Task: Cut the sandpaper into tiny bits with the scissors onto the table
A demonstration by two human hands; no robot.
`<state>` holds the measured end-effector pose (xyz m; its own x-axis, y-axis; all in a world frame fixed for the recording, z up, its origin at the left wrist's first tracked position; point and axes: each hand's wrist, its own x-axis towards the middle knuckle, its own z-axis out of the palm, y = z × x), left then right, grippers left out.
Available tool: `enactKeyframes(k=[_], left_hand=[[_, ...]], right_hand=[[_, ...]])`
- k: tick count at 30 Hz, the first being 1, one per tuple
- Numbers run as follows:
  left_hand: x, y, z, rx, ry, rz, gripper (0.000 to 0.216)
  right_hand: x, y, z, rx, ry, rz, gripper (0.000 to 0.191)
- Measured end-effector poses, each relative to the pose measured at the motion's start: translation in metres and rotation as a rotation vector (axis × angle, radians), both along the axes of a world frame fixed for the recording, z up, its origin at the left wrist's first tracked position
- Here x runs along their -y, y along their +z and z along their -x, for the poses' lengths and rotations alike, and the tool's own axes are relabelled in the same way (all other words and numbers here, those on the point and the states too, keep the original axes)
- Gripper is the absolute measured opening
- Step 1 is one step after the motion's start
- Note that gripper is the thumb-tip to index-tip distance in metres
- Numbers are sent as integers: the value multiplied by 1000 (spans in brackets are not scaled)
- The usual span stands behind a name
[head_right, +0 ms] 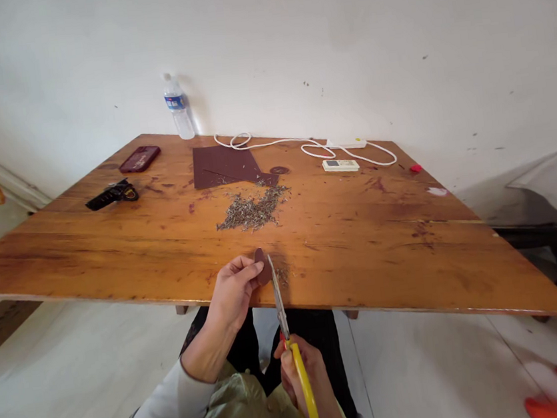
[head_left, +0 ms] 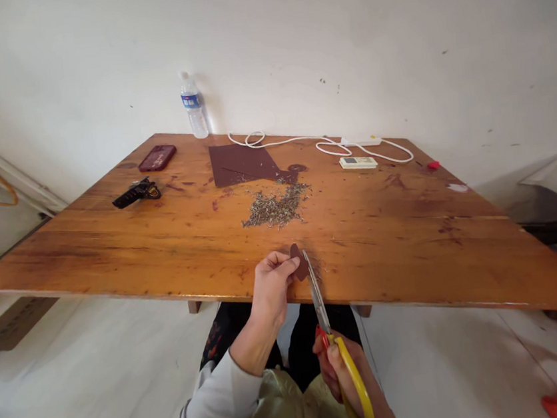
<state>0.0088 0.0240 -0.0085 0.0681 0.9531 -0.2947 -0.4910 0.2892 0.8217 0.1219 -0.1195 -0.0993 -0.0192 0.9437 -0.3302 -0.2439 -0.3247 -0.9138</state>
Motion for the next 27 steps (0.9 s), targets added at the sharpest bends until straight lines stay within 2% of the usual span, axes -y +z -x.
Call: enactKeyframes(k=[4, 8, 19, 23, 27], left_hand=[[0, -2, 1, 21, -15, -28, 37], [0, -6, 2, -2, -22, -53, 38], [-1, -6, 2, -9, -28, -35, 37], [0, -3, 2, 10, -12, -34, 39], [1, 0, 1, 18, -4, -44, 39]], right_hand=[[-2, -1, 1, 14, -10, -53, 85], [-4, -3, -2, 55, -26, -78, 83], [-2, 1, 0, -3, -22, 40, 79], [-2, -1, 1, -11, -20, -34, 81], [-3, -8, -3, 74, -28, -79, 84]])
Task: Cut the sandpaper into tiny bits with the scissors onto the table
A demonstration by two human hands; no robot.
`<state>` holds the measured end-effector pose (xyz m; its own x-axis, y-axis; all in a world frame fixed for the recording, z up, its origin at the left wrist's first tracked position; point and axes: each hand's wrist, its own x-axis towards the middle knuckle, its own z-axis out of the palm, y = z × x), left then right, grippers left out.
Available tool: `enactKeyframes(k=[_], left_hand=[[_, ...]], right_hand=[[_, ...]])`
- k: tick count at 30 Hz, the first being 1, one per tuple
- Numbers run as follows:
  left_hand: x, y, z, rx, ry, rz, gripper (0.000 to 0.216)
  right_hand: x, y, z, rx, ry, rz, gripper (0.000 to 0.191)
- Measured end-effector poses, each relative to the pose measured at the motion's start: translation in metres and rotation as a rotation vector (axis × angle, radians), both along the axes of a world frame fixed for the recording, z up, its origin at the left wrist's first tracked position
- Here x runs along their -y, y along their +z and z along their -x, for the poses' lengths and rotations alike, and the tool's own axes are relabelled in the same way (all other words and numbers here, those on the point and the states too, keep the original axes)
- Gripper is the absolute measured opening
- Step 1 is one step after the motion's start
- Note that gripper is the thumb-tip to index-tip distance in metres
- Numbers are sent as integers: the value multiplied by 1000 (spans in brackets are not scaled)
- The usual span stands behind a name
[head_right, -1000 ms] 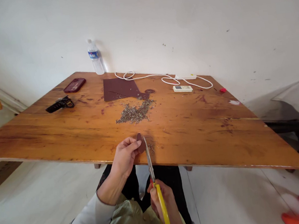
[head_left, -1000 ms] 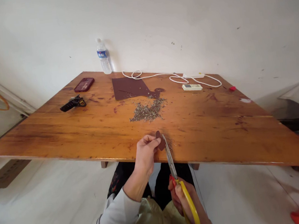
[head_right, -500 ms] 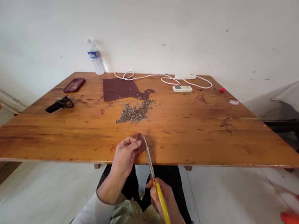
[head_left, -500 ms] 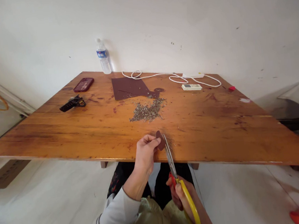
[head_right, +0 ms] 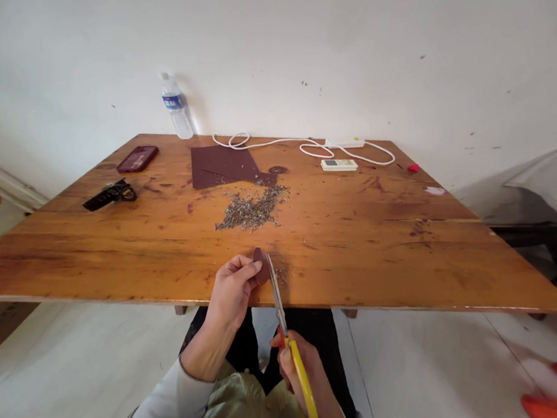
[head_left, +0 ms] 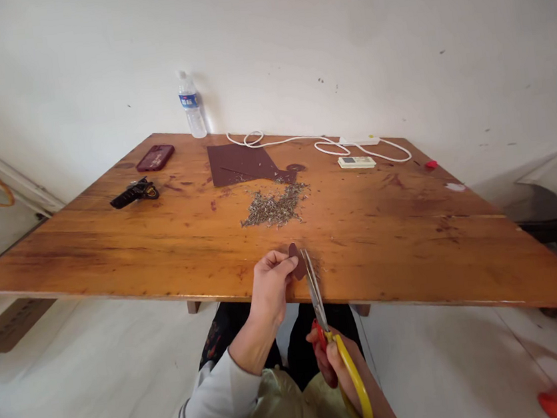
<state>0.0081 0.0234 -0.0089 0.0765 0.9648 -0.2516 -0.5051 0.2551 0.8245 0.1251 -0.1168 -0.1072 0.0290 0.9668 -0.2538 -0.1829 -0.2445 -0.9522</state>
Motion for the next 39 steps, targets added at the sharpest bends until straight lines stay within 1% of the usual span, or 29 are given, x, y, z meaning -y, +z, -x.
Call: enactKeyframes(k=[2, 5, 9, 12, 17, 21, 25, 29, 33, 35, 39], left_hand=[[0, 0, 0, -5, -1, -6, 37], [0, -2, 0, -10, -1, -7, 36], [-1, -5, 1, -22, -14, -5, 41], [-1, -7, 1, -25, -23, 3, 40], [-1, -8, 1, -43, -17, 10, 38], [-1, -5, 0, -11, -10, 7, 39], [0, -5, 0, 7, 27, 8, 43], [0, -7, 0, 7, 36, 9, 46], [-1, -7, 0, 11, 18, 0, 46], [-1, -6, 0, 16, 10, -2, 46], [0, -4, 0, 9, 8, 4, 42]], right_hand=[[1, -4, -2, 33, -13, 10, 82], [2, -6, -3, 19, -32, 14, 79], [1, 3, 0, -44, -13, 55, 78], [0, 11, 2, -57, -10, 86, 79], [2, 10, 4, -85, -5, 132, 79], [2, 6, 6, -108, 15, 47, 81], [1, 3, 7, -56, 3, -26, 81], [4, -4, 3, -4, -5, -44, 77], [7, -12, -1, -47, 41, -19, 72], [8, -10, -1, -67, 54, 6, 71], [6, 3, 3, -58, 22, 66, 74]])
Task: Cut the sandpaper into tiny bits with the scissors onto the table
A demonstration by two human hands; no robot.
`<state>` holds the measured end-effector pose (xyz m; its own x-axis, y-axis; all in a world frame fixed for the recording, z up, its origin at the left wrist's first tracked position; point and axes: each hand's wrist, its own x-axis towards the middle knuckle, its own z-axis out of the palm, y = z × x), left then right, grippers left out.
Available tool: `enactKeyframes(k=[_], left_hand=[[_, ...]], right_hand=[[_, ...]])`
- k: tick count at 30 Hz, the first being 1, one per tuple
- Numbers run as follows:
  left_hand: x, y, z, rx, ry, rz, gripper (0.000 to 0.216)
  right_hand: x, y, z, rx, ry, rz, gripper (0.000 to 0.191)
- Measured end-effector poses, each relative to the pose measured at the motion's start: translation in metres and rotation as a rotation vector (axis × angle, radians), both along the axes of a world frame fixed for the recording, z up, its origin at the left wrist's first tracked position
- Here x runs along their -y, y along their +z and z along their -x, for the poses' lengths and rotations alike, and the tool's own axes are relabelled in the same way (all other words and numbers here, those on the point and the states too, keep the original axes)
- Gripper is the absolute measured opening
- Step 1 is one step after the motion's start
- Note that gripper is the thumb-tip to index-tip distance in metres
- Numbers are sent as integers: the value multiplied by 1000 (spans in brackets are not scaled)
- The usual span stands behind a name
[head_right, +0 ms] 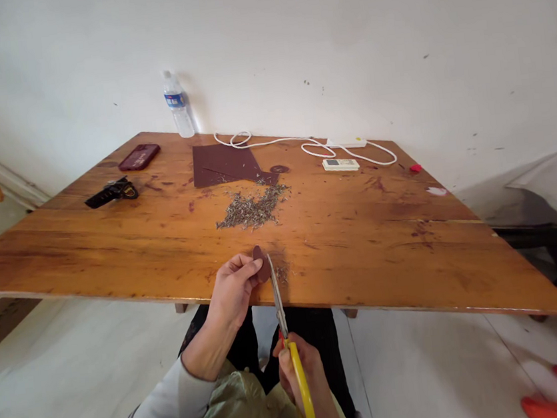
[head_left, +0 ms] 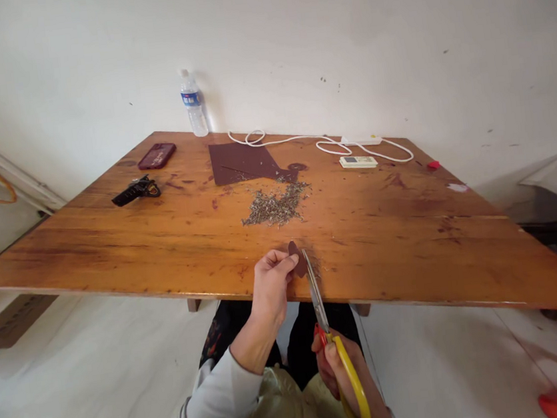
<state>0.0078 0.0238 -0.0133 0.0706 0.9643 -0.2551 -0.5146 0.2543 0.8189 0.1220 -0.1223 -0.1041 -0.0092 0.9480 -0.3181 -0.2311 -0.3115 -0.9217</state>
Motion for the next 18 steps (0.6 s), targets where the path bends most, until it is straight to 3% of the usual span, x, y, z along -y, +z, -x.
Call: enactKeyframes(k=[4, 13, 18], left_hand=[[0, -1, 0, 2, 5, 12, 43], [0, 0, -1, -12, 20, -5, 43], [0, 2, -1, -35, 7, -5, 38]], right_hand=[[-1, 6, 4, -1, -7, -16, 76], [-4, -7, -1, 90, -31, -59, 84], [-2, -12, 0, 11, -69, -33, 76]])
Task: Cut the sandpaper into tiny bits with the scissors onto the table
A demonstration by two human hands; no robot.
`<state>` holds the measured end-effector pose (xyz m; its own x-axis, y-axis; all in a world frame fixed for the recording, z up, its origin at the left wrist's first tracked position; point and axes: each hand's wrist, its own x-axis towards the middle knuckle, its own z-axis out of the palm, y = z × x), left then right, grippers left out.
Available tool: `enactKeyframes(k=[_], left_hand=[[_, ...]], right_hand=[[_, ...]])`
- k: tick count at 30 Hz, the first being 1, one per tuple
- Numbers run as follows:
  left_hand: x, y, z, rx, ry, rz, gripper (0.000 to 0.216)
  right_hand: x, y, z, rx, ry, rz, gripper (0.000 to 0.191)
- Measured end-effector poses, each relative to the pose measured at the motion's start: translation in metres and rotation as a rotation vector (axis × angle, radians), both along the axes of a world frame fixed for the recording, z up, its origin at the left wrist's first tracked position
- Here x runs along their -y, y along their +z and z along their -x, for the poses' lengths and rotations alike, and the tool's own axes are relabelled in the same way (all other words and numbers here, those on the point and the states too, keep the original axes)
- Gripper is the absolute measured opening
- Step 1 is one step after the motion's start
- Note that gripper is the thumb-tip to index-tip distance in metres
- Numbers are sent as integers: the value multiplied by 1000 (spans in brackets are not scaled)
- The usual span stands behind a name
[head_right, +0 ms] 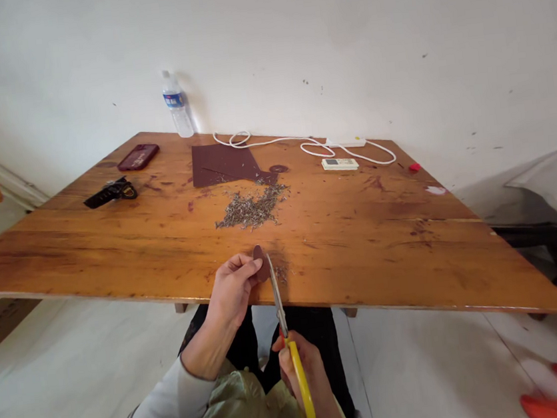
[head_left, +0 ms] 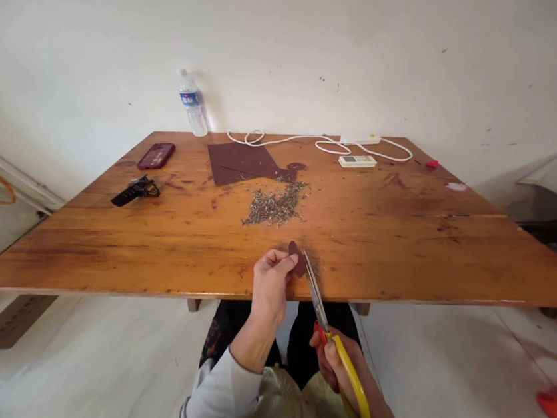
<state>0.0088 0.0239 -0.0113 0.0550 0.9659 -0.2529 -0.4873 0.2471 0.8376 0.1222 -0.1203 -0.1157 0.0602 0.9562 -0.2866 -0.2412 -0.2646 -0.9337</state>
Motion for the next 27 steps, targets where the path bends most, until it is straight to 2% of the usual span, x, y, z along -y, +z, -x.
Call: enactKeyframes(k=[8, 16, 27], left_hand=[[0, -1, 0, 21, 21, 15, 39], [-1, -5, -1, -26, 2, -18, 34], [-1, -3, 0, -10, -3, 2, 37]], right_hand=[[1, 2, -1, 9, 34, -58, 77], [1, -20, -3, 61, -39, -48, 81], [0, 16, 3, -24, 34, 34, 77]])
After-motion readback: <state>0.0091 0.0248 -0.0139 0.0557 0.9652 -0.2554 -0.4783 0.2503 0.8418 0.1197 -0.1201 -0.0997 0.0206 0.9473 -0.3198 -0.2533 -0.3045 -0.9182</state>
